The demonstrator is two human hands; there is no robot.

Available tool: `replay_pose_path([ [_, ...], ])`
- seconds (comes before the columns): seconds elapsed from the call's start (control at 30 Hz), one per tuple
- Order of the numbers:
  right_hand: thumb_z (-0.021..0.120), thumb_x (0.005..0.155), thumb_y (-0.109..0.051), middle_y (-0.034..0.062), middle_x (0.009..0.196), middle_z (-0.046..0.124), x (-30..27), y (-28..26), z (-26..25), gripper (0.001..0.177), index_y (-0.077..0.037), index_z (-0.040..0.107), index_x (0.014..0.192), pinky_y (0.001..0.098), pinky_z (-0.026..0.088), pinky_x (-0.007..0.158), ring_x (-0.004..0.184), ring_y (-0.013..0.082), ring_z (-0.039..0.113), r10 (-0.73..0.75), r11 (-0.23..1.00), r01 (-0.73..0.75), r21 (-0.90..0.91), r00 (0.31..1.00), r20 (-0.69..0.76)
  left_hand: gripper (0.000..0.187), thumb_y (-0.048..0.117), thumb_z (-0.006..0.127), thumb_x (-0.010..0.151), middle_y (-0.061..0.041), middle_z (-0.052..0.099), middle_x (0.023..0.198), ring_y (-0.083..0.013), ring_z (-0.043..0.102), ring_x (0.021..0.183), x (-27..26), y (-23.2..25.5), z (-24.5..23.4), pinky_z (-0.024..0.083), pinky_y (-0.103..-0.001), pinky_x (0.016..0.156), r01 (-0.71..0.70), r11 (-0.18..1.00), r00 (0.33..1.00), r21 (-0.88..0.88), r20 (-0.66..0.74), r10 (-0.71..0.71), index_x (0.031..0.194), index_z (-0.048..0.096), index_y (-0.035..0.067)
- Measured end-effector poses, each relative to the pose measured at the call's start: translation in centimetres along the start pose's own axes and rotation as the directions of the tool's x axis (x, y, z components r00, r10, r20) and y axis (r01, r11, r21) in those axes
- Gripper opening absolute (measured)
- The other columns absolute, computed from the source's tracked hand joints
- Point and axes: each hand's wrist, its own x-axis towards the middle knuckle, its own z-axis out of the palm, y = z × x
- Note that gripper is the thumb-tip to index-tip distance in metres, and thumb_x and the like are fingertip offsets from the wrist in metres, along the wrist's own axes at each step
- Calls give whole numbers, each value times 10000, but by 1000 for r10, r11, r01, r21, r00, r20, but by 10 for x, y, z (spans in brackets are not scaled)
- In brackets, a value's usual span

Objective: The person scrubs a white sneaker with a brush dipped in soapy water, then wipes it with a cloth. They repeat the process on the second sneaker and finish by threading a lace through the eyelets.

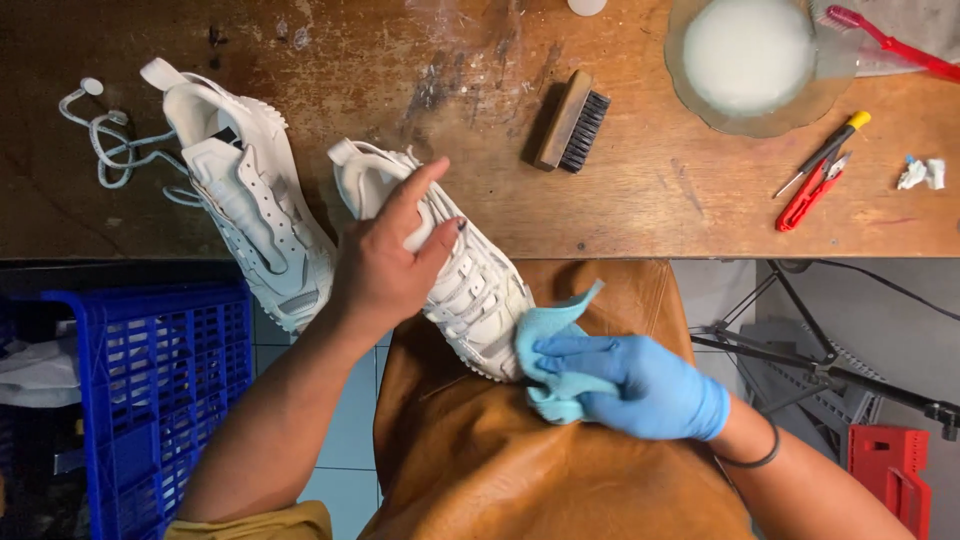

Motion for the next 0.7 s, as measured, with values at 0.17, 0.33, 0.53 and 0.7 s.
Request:
replay_pose_path([
  [0.17, 685, 800, -108, 259, 1126, 799, -10, 3, -38, 434, 56, 729, 1199, 519, 614, 855, 1014, 307, 731, 460, 864, -343, 368, 835, -301, 473, 175, 725, 961, -62, 652, 613, -199, 696, 646, 32, 7, -10, 572, -325, 632, 104, 993, 990, -54, -90, -109, 1419, 627, 246],
  [0.33, 932, 683, -462, 306, 1579, 353, 45, -28, 3, 991, -68, 484, 1474, 617, 385, 1141, 1392, 565, 410, -16, 903, -70, -424, 980, -196, 382, 209, 690, 971, -40, 681, 976, -181, 645, 807, 38, 16, 8, 536, -303, 673, 225, 967, 962, -120, -133, -240, 1348, 635, 214],
  [0.53, 720, 965, -160, 130, 1373, 653, 15, -11, 16, 525, -142, 526, 1452, 467, 546, 971, 1143, 380, 678, -161, 803, -65, -593, 934, -321, 272, 167, 647, 1005, 50, 219, 657, -86, 202, 507, 45, 30, 11, 224, -242, 460, 272, 936, 935, -224, -170, -312, 1278, 645, 164],
  [0.7, 831, 761, -206, -14, 895, 743, -42, -8, -13, 301, -108, 775, 1040, 266, 535, 738, 773, 88, 624, 466, 834, -542, 107, 586, -663, 271, 109, 656, 995, 31, 583, 778, -61, 313, 492, 38, 30, 2, 263, -225, 437, 242, 941, 904, -236, -297, -307, 1265, 653, 139],
])
